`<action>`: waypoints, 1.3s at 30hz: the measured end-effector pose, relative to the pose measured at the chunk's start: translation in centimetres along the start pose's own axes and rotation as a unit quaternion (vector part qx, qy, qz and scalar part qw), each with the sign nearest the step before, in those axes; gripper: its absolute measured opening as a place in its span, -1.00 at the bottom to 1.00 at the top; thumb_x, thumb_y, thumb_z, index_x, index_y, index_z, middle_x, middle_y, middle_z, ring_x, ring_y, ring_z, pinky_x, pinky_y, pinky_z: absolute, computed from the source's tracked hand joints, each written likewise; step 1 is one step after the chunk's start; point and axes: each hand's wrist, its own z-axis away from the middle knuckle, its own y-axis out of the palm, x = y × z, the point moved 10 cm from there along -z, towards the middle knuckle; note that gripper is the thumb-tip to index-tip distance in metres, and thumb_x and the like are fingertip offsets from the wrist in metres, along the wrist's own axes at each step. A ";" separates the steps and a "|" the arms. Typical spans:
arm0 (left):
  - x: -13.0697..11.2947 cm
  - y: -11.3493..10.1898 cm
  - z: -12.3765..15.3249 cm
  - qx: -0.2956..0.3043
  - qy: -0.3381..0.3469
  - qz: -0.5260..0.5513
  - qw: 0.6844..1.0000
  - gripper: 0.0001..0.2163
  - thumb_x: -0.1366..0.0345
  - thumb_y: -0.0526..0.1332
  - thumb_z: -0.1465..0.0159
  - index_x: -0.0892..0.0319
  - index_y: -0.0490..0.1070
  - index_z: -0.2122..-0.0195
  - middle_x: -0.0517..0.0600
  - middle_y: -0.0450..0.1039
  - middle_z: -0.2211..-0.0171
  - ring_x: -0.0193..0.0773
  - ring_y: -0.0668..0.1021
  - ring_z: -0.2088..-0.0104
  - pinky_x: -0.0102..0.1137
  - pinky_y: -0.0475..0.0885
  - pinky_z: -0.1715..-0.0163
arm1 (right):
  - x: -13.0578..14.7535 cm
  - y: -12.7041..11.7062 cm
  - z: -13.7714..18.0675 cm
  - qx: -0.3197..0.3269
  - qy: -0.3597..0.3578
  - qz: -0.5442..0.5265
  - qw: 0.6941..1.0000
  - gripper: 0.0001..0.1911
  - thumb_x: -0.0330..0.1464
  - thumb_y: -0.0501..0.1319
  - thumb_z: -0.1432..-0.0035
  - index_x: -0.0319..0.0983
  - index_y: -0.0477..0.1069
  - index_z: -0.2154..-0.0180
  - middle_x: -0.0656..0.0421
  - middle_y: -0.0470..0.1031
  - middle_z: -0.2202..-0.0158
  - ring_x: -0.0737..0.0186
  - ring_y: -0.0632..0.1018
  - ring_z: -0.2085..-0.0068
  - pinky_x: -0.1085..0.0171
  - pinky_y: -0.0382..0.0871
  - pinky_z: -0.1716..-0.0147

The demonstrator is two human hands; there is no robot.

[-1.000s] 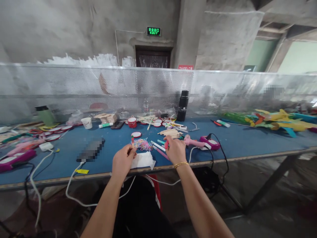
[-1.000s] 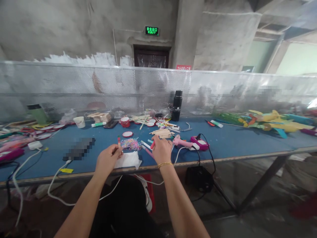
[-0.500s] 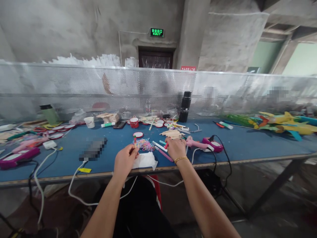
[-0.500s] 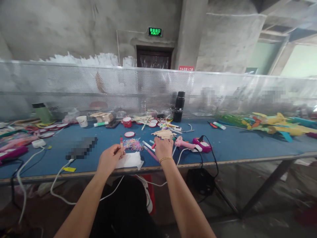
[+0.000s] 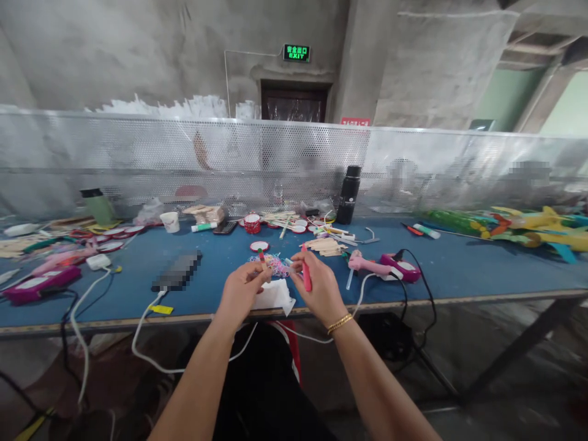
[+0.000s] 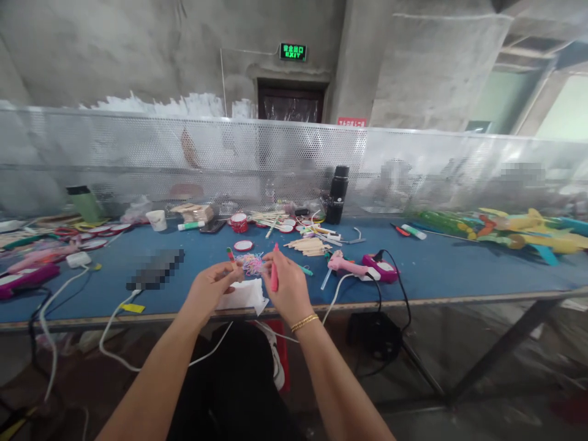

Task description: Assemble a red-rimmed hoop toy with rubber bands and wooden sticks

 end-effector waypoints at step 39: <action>1.7 -0.1 1.3 -0.002 -0.061 0.255 0.965 -0.65 0.07 0.57 0.12 0.24 0.61 0.48 0.03 0.60 0.42 -0.39 0.56 0.38 -0.59 0.48 0.37 | -0.8 3.5 3.5 -0.079 0.156 -0.406 0.897 -0.78 -0.23 0.33 -0.16 -0.24 0.42 0.37 0.22 0.54 0.47 0.31 0.56 0.45 0.30 0.45 0.37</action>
